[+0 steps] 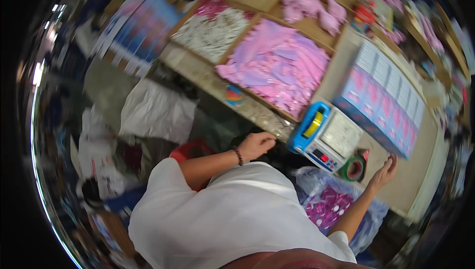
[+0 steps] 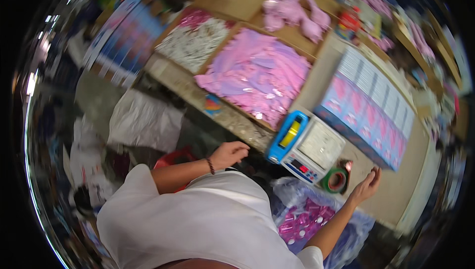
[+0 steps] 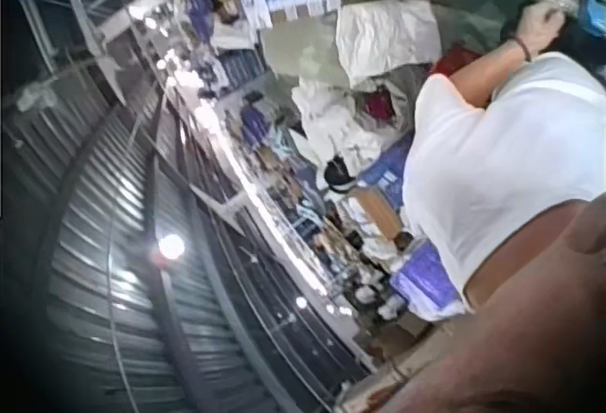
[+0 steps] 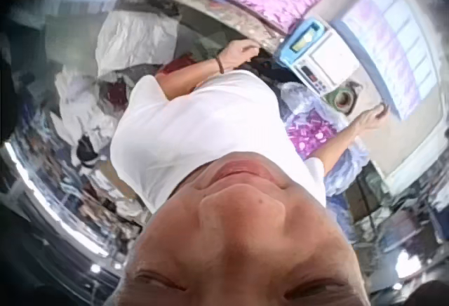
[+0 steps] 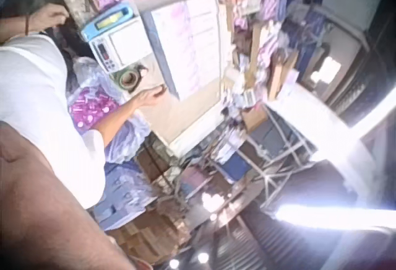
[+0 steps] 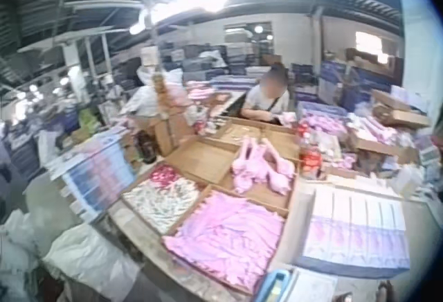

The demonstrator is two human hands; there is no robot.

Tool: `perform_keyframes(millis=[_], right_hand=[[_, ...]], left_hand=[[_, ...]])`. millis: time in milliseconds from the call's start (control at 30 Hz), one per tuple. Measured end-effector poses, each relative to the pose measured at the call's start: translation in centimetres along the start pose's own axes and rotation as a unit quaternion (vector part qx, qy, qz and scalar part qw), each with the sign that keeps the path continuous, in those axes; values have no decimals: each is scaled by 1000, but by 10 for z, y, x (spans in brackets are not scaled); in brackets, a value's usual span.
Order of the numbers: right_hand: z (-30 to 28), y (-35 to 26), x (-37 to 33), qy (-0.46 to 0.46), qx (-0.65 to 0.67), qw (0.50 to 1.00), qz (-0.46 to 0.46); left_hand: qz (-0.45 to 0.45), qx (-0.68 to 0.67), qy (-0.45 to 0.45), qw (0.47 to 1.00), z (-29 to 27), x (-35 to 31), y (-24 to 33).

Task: The person assembles bath bomb kits by placing a pink bath bomb, a pink plastic scoop, and a white stick into a small box, then closes the box and stacks it with others. The process is repeated multiple times.

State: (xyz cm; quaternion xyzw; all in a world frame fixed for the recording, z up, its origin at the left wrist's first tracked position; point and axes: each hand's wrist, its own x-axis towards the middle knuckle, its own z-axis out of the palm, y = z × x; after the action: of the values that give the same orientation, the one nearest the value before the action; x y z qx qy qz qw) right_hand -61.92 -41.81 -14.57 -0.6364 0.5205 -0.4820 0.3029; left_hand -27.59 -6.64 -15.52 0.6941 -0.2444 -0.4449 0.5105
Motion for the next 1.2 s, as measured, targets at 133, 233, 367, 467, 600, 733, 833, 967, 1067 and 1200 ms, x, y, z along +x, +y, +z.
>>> perform_keyframes(millis=[133,233,367,467,600,733,833,967,1067,1200], right_hand=[[95,-73,-30,-112,92,989,-36],[175,-118,-79,-258,108,952,-124],[261,-168,-184,-487,127,855,-123],[304,-196,-268,-583,154,796,-62],[352,-209,-337,-688,129,712,-64],[393,-226,-361,-768,62,628,-107],[428,-232,-360,-793,12,587,-165],[477,-232,-360,-823,-11,540,-174],[496,-226,-361,-838,-56,512,-181],[504,-234,-363,-856,-76,472,-198]], left_hand=[[35,37,56,997,-32,-30,3],[2,26,96,995,-84,-50,-3],[-5,10,181,983,-147,-82,-24],[19,55,234,970,-187,-108,-45],[34,112,323,939,-224,-124,-86],[47,83,385,918,-249,-138,-74],[5,35,431,902,-256,-145,-74],[-37,24,493,869,-250,-152,-90],[-68,29,516,854,-251,-155,-86],[-125,-24,560,818,-245,-147,-82]])
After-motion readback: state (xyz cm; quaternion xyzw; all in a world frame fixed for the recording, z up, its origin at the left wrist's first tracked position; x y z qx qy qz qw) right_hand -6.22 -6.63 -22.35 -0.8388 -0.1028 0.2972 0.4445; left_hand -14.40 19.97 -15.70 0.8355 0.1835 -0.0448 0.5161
